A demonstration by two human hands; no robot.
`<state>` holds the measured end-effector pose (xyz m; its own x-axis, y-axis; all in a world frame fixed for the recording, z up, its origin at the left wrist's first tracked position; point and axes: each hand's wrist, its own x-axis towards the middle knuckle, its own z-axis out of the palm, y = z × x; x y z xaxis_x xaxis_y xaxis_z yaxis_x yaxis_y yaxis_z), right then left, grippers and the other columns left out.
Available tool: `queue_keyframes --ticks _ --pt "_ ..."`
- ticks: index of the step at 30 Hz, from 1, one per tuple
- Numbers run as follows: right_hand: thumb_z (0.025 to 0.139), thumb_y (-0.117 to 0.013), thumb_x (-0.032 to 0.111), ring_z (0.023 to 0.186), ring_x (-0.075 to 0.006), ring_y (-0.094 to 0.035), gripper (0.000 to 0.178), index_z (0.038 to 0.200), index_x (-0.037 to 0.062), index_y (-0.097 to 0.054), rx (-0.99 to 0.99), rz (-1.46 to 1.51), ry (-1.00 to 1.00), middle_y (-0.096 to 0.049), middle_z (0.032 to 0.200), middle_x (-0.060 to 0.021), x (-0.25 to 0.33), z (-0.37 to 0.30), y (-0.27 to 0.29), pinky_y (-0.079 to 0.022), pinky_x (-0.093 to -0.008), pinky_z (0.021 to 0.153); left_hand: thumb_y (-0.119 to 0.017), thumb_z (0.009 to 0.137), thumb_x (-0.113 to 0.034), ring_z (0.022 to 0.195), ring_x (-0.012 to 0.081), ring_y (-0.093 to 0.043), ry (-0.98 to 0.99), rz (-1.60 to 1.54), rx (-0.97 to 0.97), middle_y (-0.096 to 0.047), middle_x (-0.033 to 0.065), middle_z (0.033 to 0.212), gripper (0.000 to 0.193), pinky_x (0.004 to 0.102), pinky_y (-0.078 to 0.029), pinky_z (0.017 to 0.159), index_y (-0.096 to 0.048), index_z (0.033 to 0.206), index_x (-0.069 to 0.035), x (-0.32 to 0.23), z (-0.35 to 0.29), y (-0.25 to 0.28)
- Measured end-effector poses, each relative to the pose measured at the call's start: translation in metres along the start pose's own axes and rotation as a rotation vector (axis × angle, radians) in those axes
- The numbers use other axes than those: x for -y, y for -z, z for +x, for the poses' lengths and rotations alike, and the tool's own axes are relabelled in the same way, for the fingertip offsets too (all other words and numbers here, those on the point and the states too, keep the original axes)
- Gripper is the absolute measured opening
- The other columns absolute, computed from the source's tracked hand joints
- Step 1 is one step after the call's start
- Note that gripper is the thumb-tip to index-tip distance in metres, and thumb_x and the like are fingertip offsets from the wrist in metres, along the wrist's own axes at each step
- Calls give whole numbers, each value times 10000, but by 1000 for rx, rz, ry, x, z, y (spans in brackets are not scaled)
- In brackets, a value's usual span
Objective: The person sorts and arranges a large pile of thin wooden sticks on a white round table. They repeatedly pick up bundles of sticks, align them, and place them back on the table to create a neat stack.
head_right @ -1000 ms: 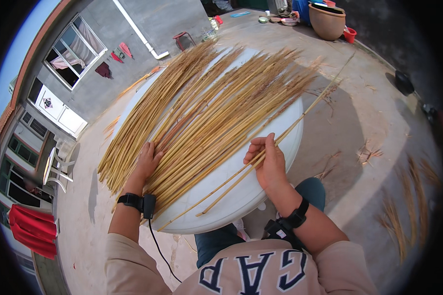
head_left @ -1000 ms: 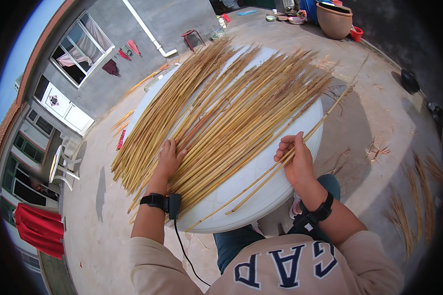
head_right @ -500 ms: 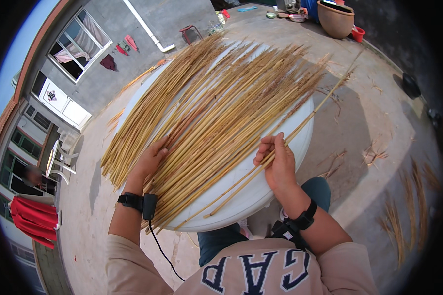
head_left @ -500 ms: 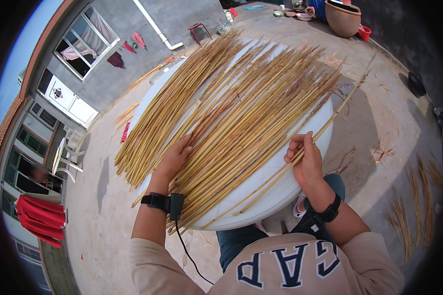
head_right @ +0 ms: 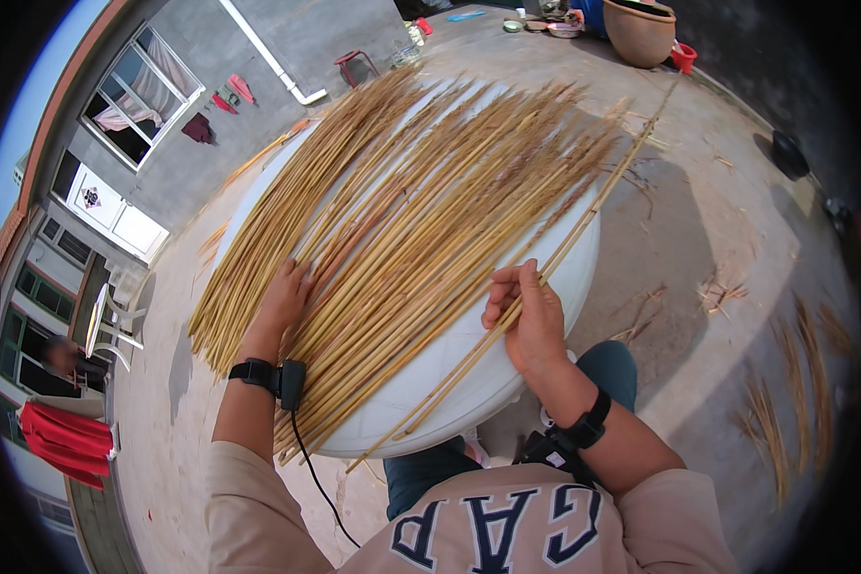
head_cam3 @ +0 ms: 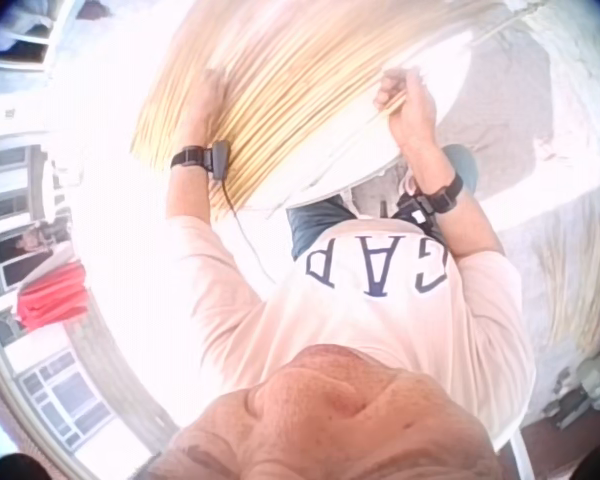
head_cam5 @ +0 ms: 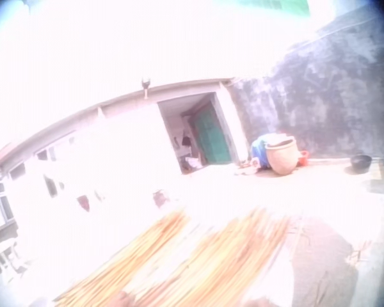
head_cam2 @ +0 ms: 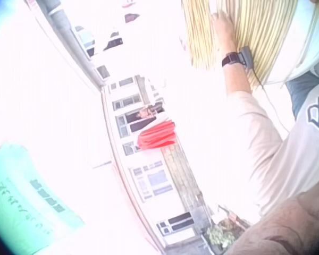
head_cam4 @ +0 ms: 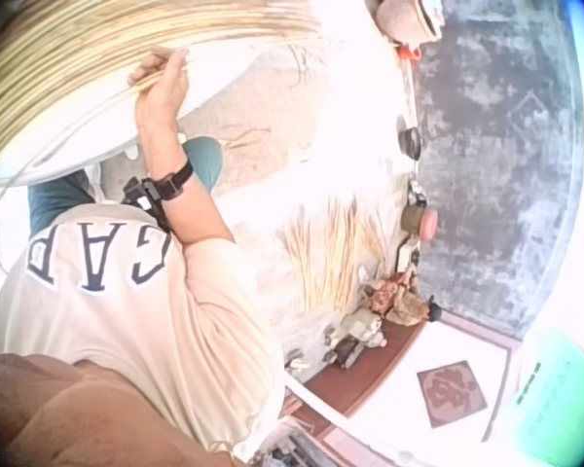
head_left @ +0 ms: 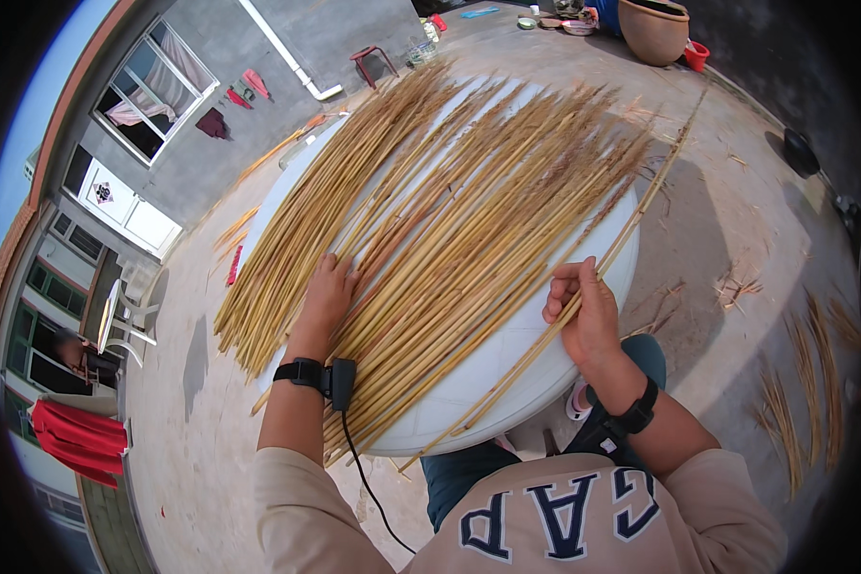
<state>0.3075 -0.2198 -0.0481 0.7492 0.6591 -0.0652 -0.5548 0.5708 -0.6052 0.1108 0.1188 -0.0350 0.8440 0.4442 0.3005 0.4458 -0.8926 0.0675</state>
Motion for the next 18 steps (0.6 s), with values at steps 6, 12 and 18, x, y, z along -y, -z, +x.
queue_keyframes --ticks 6,12,18 --pt "974 -368 378 546 -133 -512 401 889 30 -548 6 5 -21 -531 681 -43 -1 0 -1 -450 -289 515 -568 828 -145 1054 385 -474 48 -16 -46 -526 207 1052 218 436 -410 892 -603 986 1 13 9 -8" --pt "975 -366 378 555 -132 -514 399 892 31 -545 0 -5 -18 -529 683 -41 1 -1 -1 -450 -289 521 -624 728 -24 932 355 -505 96 61 -8 -524 168 936 84 423 -438 794 -578 794 -1 14 18 -7" --pt "975 -369 376 557 -137 -513 402 895 23 -543 3 -17 -17 -526 680 -42 2 -2 -3 -453 -288 524 -625 737 -23 924 349 -508 28 167 -212 -495 170 966 115 432 -440 754 -552 819 11 14 12 -1"
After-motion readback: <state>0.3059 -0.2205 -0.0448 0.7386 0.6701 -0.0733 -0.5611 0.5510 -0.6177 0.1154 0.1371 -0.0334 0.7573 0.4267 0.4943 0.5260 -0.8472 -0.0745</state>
